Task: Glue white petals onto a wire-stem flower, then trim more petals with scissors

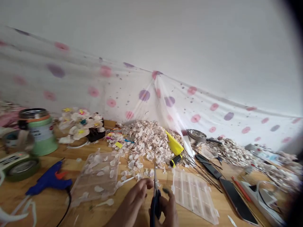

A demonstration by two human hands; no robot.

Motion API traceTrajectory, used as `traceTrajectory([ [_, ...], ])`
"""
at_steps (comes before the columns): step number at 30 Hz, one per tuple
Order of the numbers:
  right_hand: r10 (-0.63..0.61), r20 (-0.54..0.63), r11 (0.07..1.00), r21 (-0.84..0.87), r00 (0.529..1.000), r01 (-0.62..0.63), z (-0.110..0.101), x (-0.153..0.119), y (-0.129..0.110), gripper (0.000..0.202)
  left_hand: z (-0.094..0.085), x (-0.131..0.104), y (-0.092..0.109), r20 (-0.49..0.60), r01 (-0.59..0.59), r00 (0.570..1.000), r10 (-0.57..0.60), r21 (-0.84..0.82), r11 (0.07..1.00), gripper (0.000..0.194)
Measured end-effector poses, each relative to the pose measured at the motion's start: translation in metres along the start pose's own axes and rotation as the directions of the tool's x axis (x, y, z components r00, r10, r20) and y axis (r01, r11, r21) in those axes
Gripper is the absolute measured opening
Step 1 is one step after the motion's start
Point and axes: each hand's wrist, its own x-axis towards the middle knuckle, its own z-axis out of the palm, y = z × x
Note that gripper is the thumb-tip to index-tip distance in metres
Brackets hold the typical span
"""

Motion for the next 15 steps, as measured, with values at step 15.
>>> traceTrajectory([
  [15,0.291,0.105,0.856,0.417,0.951,-0.307,-0.016,0.133,-0.006,0.043,-0.037,0.075,-0.04,-0.045,0.002,0.999,0.018,0.395,0.919,0.03],
])
